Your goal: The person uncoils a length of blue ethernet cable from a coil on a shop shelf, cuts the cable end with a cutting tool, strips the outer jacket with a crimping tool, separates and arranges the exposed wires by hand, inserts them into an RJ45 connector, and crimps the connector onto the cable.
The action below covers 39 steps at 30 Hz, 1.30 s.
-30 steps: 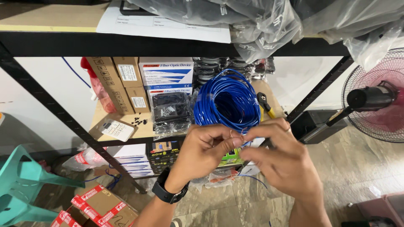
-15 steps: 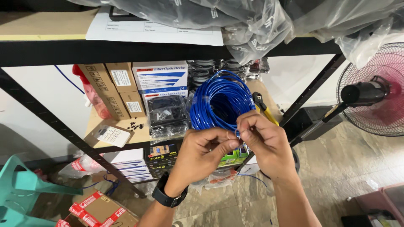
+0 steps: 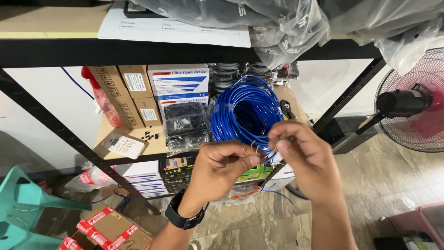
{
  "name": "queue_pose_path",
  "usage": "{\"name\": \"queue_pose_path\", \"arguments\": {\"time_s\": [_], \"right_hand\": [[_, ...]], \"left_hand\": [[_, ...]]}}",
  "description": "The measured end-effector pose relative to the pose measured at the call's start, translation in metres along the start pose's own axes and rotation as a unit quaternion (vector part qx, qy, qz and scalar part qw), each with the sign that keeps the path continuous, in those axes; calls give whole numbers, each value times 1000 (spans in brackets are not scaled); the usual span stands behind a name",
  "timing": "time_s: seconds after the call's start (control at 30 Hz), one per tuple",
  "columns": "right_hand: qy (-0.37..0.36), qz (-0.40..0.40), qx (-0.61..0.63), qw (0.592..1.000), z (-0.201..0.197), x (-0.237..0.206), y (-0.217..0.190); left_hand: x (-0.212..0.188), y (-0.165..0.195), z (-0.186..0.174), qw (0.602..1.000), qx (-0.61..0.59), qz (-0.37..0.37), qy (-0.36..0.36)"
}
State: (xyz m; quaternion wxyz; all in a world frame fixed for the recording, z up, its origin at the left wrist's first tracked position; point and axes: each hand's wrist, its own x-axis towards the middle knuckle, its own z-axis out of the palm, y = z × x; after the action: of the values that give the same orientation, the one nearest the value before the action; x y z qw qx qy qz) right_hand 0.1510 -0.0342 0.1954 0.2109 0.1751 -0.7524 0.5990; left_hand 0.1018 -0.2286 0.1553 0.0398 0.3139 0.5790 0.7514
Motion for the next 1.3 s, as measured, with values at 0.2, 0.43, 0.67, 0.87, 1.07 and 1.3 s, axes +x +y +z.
{"name": "queue_pose_path", "arguments": {"time_s": [0.2, 0.43, 0.67, 0.87, 1.07, 1.3], "right_hand": [[-22, 41, -28, 999, -17, -5, -9], [-77, 106, -54, 990, -21, 3, 17], [-91, -11, -11, 996, -14, 15, 23], [-74, -24, 38, 996, 6, 15, 22], [-4, 87, 117, 989, 14, 18, 24], [-85, 129, -77, 985, -2, 12, 1]], "left_hand": [[0, -8, -3, 997, -72, -6, -7], [-3, -15, -2, 998, -49, -17, -25], [-2, -8, 1, 998, -19, -68, -3], [-5, 10, -1, 990, 136, -38, 12], [-4, 10, -2, 997, 61, 43, 28], [-5, 12, -4, 996, 77, 36, 13]]}}
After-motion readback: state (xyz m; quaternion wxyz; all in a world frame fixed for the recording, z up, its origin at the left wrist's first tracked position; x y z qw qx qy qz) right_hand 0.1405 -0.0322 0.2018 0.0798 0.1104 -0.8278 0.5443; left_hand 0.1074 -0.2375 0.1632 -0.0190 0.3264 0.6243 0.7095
